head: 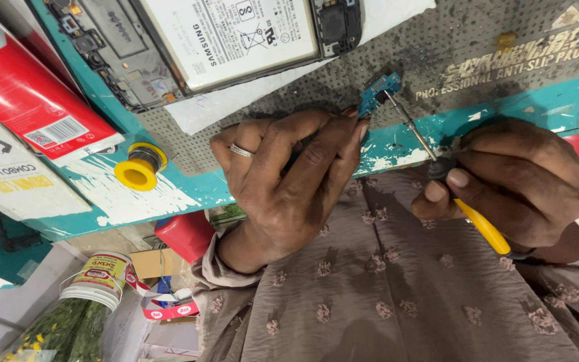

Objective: The person solders a small blue circuit board on a work mat, holding the board with one hand and a soldering iron with the other. They reposition the board, touch the iron to its contacts, and at one point use a yellow ring-shaped tool to hold the board while continuing to solder.

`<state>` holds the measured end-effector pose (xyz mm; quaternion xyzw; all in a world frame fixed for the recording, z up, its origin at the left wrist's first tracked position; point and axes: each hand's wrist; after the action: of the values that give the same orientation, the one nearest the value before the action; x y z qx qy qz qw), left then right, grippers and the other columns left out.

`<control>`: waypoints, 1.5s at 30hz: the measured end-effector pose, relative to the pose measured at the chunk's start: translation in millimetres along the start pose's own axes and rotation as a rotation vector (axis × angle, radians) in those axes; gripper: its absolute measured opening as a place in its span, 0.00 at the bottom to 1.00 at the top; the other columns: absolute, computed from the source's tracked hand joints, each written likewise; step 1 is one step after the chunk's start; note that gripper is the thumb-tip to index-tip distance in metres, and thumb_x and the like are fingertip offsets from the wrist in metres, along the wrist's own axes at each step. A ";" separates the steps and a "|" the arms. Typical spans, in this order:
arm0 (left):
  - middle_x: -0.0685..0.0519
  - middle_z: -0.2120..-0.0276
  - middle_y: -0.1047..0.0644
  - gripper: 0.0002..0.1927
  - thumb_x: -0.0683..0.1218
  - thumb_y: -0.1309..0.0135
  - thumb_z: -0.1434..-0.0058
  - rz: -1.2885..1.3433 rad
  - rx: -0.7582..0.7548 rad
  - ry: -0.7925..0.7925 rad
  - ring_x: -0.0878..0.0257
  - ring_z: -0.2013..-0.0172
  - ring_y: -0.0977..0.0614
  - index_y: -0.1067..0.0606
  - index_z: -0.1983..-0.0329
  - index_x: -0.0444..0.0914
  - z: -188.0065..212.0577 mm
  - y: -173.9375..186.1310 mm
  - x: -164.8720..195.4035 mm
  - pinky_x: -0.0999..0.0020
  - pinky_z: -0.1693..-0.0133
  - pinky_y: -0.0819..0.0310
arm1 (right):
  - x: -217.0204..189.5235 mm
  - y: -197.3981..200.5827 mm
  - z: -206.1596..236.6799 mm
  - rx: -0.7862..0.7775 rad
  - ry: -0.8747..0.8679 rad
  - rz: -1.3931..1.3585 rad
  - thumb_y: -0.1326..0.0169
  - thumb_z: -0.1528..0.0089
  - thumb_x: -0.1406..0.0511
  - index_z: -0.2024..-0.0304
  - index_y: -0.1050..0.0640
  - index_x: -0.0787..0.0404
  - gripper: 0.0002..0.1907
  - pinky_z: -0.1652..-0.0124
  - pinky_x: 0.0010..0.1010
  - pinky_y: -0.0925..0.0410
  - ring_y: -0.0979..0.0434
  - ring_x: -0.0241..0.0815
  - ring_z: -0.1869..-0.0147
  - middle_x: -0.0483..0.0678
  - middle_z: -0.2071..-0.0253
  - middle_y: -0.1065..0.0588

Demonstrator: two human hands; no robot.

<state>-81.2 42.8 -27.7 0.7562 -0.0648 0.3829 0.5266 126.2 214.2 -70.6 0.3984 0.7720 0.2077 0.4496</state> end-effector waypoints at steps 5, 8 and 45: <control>0.59 0.60 0.21 0.12 0.45 0.25 0.41 0.002 0.002 0.002 0.64 0.63 0.27 0.16 0.58 0.40 -0.2 0.2 0.6 0.63 0.55 0.44 | 0.2 -0.5 0.3 -0.001 -0.008 0.016 0.29 0.46 0.68 0.67 0.25 0.65 0.15 0.70 0.36 0.24 0.23 0.50 0.65 0.51 0.75 0.26; 0.59 0.61 0.21 0.12 0.45 0.25 0.41 -0.002 0.000 0.003 0.64 0.63 0.27 0.16 0.58 0.40 0.3 0.3 0.3 0.63 0.55 0.44 | -0.4 -0.6 0.8 -0.003 0.003 0.017 0.29 0.46 0.68 0.67 0.24 0.65 0.14 0.71 0.36 0.25 0.23 0.50 0.65 0.50 0.75 0.26; 0.58 0.60 0.21 0.12 0.45 0.25 0.41 0.010 -0.003 -0.012 0.64 0.62 0.27 0.16 0.57 0.39 -0.1 -0.4 -1.4 0.63 0.54 0.44 | 0.5 2.3 5.7 -0.045 0.005 0.030 0.30 0.45 0.68 0.66 0.24 0.65 0.13 0.68 0.38 0.22 0.22 0.50 0.63 0.50 0.74 0.26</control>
<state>-82.1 42.7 -28.9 0.7574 -0.0724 0.3806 0.5255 131.9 215.8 -72.2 0.3990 0.7622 0.2328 0.4535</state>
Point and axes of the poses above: each hand's wrist, its own z-axis away from the middle knuckle, its own y-axis out of the back of the hand, x = y × z
